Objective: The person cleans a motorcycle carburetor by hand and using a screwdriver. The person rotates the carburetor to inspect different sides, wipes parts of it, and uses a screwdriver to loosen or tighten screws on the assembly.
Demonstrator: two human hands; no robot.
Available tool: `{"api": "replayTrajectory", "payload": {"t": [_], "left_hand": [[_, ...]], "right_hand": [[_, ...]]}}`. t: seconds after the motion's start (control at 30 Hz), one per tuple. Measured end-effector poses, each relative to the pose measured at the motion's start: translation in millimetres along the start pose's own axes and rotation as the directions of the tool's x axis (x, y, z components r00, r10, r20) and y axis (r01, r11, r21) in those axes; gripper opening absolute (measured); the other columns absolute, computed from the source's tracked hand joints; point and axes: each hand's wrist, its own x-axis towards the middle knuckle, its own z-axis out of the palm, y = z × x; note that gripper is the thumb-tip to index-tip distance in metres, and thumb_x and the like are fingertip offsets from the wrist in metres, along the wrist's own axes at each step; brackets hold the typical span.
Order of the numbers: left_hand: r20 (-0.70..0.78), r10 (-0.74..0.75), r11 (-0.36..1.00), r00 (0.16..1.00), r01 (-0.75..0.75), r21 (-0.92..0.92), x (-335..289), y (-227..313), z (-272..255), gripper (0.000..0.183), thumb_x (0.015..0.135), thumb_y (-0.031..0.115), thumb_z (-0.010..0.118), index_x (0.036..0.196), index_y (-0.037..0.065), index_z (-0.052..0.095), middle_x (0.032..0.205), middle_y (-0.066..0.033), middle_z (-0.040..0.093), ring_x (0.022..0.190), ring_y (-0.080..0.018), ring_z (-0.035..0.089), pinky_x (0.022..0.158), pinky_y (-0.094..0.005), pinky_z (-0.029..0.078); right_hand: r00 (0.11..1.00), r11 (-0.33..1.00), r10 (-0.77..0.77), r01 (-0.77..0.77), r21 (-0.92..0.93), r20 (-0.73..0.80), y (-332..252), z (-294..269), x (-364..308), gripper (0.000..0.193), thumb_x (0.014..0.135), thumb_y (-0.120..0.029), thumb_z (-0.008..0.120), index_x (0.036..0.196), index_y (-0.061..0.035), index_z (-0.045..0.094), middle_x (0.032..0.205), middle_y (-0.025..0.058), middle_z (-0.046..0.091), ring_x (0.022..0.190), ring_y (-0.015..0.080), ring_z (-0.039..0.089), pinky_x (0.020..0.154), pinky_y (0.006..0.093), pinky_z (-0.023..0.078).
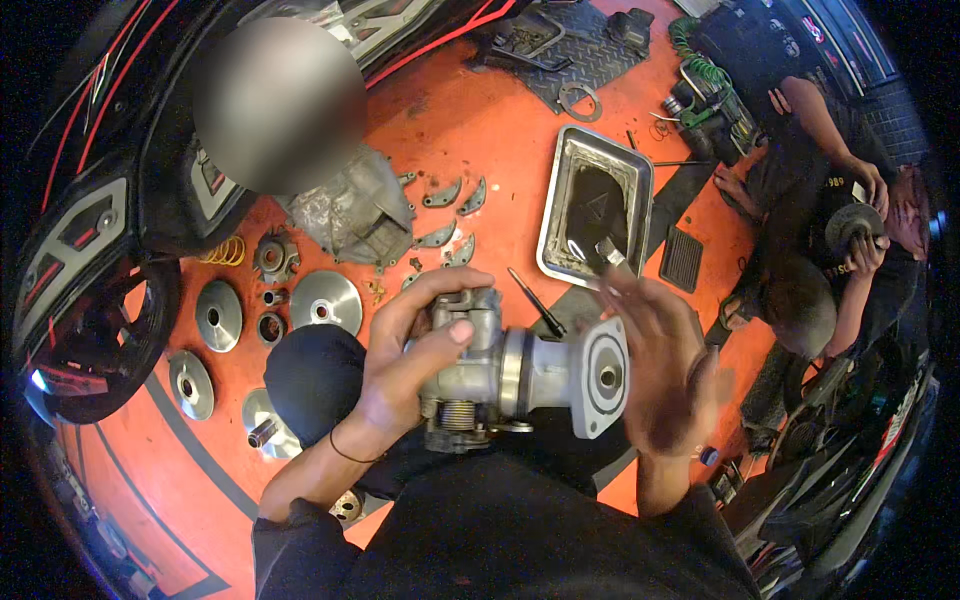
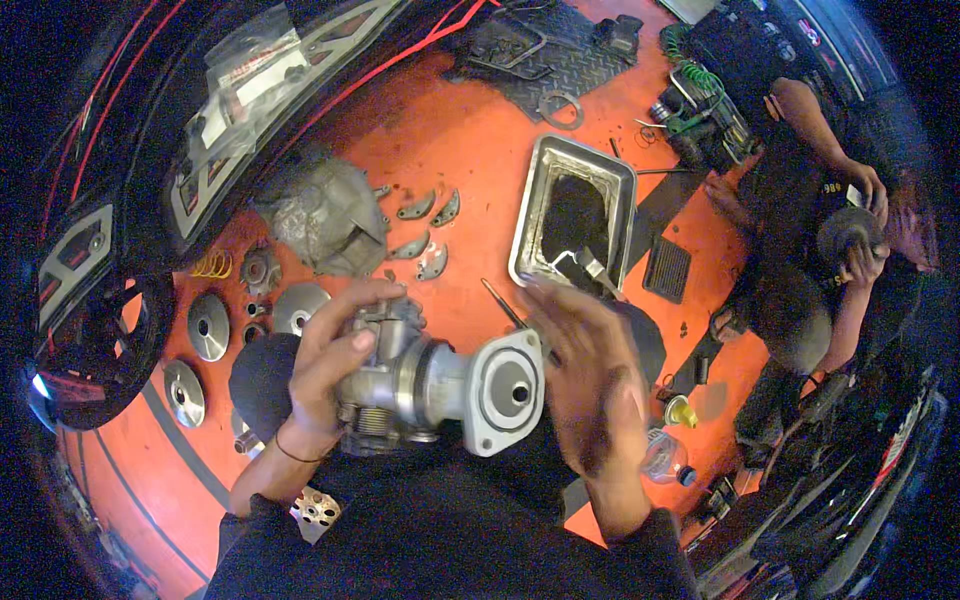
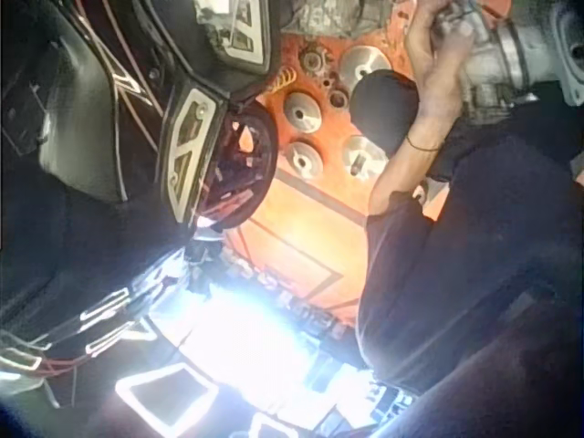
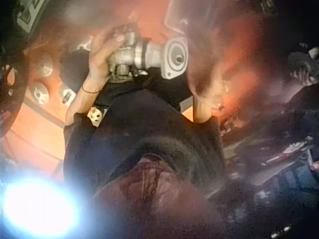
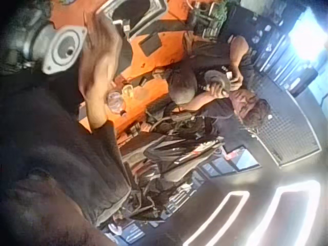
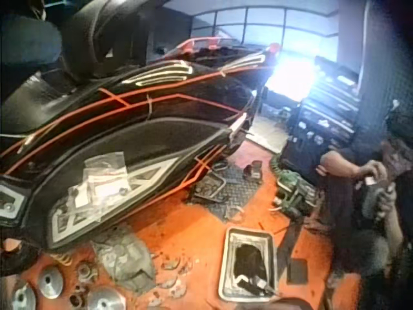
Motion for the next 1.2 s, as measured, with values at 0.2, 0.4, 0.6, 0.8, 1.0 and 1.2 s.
{"api": "replayTrajectory", "payload": {"t": [0.2, 0.4, 0.6, 0.8, 1.0, 1.2], "left_hand": [[0.191, 0.015, 0.937, 0.982, 0.053, -0.347, -16.2, -6.8, 1.0, 0.045, 0.086, 0.034, 0.053, 0.114, -0.002, 0.053, 0.104, -0.0094, 0.055, 0.097, -0.0164, 0.055, 0.089, -0.029, 0.041], [-0.048, -0.42, 0.898, 0.906, 0.408, -0.166, -27.2, -36.8, 0.4, 0.047, 0.093, 0.039, 0.049, 0.121, 0.001, 0.054, 0.115, -0.0098, 0.055, 0.108, -0.0171, 0.053, 0.094, -0.0313, 0.042], [-0.071, -0.565, 0.825, 0.822, 0.564, -0.038, -33.6, -63.9, 2.3, 0.032, 0.08, 0.026, 0.074, 0.1, 0.004, 0.062, 0.099, -0.0048, 0.063, 0.093, -0.0142, 0.06, 0.083, -0.0291, 0.048], [-0.155, -0.446, 0.882, 0.882, 0.462, 0.089, -19.7, -82.4, -0.6, 0.023, 0.08, 0.019, 0.074, 0.093, 0.003, 0.063, 0.082, -0.0027, 0.063, 0.076, -0.0099, 0.059, 0.069, -0.0245, 0.047], [-0.194, -0.581, 0.803, 0.79, 0.595, 0.017, 2.5, -78.6, -2.5, 0.022, 0.082, 0.021, 0.072, 0.093, 0.004, 0.062, 0.081, -0.0023, 0.062, 0.075, -0.0087, 0.058, 0.068, -0.0242, 0.047], [-0.222, -0.649, 0.742, 0.727, 0.67, 0.026, 15.0, -79.5, -6.1, 0.023, 0.082, 0.022, 0.072, 0.094, 0.005, 0.061, 0.081, -0.0021, 0.062, 0.076, -0.0089, 0.058, 0.068, -0.0244, 0.046]], "right_hand": [[0.87, 0.844, 0.489, -0.491, -0.216, -0.068, 24.4, 6.9, 14.4, 0.043, 0.092, -0.03, 0.052, 0.11, 0.0086, 0.056, 0.104, 0.0252, 0.065, 0.094, 0.0295, 0.065, 0.083, 0.0365, 0.054], [0.877, 0.858, 0.48, -0.459, -0.232, 0.039, 54.2, -17.9, 0.3, 0.05, 0.092, -0.041, 0.042, 0.078, 0.0049, 0.057, 0.094, 0.0273, 0.063, 0.084, 0.0317, 0.062, 0.081, 0.0395, 0.051], [0.722, 0.669, 0.648, -0.692, -0.271, -0.244, 65.3, -16.6, -10.0, 0.036, 0.091, -0.035, 0.06, 0.07, -0.0055, 0.058, 0.069, 0.0004, 0.057, 0.064, 0.0078, 0.05, 0.061, 0.0246, 0.041], [0.759, 0.677, 0.626, -0.643, -0.357, -0.181, 90.4, -43.3, -2.1, 0.026, 0.089, -0.019, 0.058, 0.072, 0.0002, 0.062, 0.07, 0.002, 0.061, 0.064, 0.0077, 0.052, 0.059, 0.0249, 0.041], [0.673, 0.552, 0.692, -0.726, -0.411, -0.26, 99.2, -47.8, 19.1, 0.024, 0.083, -0.009, 0.055, 0.061, 0.0003, 0.053, 0.058, -0.0016, 0.051, 0.057, 0.0055, 0.044, 0.052, 0.0263, 0.035], [0.58, 0.458, 0.743, -0.805, -0.378, -0.335, 102.2, -44.8, 32.2, 0.027, 0.083, -0.011, 0.055, 0.058, -0.0026, 0.051, 0.055, -0.0034, 0.045, 0.054, 0.0053, 0.039, 0.048, 0.0288, 0.031]]}}
